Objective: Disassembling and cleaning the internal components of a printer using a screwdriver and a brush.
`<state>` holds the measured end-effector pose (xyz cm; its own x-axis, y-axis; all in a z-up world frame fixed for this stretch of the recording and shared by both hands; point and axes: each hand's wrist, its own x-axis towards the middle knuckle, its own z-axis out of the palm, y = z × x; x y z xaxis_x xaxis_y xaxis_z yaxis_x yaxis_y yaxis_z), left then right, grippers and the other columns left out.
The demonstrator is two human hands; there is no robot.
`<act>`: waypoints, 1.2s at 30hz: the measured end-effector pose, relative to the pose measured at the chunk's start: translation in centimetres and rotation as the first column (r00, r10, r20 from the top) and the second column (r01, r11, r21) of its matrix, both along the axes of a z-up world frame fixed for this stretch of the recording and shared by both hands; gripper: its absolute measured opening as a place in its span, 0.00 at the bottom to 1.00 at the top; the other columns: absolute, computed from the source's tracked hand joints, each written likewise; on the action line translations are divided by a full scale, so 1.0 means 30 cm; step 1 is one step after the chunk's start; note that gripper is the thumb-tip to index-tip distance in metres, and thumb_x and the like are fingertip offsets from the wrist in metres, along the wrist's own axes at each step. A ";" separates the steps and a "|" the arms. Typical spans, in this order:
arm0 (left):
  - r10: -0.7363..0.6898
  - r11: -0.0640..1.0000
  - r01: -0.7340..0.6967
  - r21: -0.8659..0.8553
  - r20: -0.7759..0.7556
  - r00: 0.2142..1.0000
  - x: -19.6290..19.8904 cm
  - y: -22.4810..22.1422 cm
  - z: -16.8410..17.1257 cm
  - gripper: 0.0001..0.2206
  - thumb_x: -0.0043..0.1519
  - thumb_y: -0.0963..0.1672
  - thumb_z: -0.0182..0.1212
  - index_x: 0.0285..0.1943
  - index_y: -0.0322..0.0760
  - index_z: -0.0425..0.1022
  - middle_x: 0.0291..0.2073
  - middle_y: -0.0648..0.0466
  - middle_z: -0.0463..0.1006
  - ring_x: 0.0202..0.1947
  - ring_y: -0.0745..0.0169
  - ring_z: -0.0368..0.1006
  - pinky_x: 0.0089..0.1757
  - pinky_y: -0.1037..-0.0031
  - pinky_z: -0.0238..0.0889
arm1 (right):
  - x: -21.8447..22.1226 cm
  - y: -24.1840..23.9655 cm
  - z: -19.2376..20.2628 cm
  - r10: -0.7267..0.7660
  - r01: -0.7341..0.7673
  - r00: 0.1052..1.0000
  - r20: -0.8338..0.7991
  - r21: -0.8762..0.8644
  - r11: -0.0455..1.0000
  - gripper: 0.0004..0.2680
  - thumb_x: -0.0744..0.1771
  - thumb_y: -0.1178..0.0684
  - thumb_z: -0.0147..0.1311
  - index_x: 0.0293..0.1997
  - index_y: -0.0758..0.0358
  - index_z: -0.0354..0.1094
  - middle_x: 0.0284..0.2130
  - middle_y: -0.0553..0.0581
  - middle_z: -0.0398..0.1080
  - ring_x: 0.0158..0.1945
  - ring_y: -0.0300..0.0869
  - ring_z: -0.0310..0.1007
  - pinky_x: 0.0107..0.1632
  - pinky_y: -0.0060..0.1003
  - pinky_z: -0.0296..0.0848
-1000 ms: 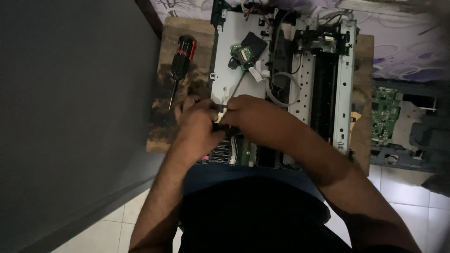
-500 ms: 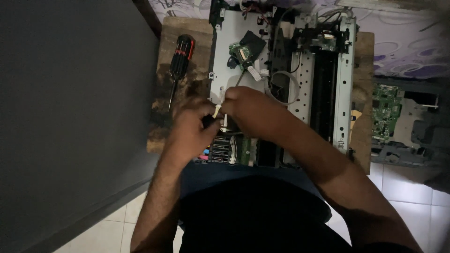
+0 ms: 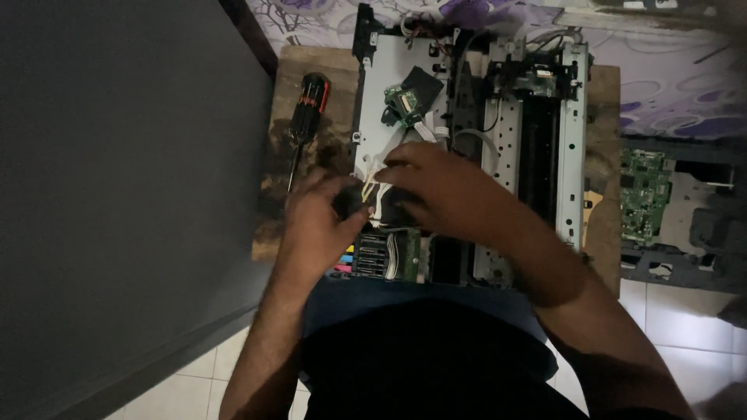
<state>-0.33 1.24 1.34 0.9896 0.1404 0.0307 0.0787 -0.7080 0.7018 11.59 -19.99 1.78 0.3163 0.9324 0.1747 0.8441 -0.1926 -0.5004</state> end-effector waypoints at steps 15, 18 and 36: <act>0.110 0.993 -0.112 0.023 -0.473 0.874 -0.071 0.012 0.077 0.16 0.61 0.53 0.66 0.51 0.44 0.79 0.16 0.52 0.76 0.18 0.60 0.73 0.24 0.65 0.57 | -0.181 -0.467 -0.019 -0.292 0.297 0.955 -0.056 0.258 0.919 0.10 0.66 0.54 0.58 0.51 0.62 0.72 0.46 0.61 0.77 0.48 0.48 0.81 0.40 0.35 0.80; 0.114 0.992 -0.127 -0.003 -0.423 0.899 -0.081 0.013 0.068 0.13 0.60 0.52 0.66 0.44 0.43 0.80 0.26 0.54 0.84 0.22 0.63 0.76 0.28 0.67 0.63 | -0.218 -0.513 -0.065 -0.353 0.364 0.931 -0.091 0.259 0.895 0.10 0.65 0.54 0.59 0.51 0.56 0.73 0.48 0.59 0.77 0.47 0.45 0.83 0.42 0.33 0.81; 0.181 0.970 -0.232 -0.077 -0.411 0.893 -0.080 -0.071 0.152 0.27 0.58 0.50 0.68 0.61 0.26 0.74 0.35 0.24 0.80 0.35 0.20 0.79 0.32 0.45 0.72 | -0.231 -0.517 -0.186 -0.476 0.502 0.865 -0.160 0.233 0.833 0.07 0.64 0.54 0.63 0.44 0.59 0.78 0.42 0.60 0.79 0.45 0.58 0.79 0.54 0.54 0.72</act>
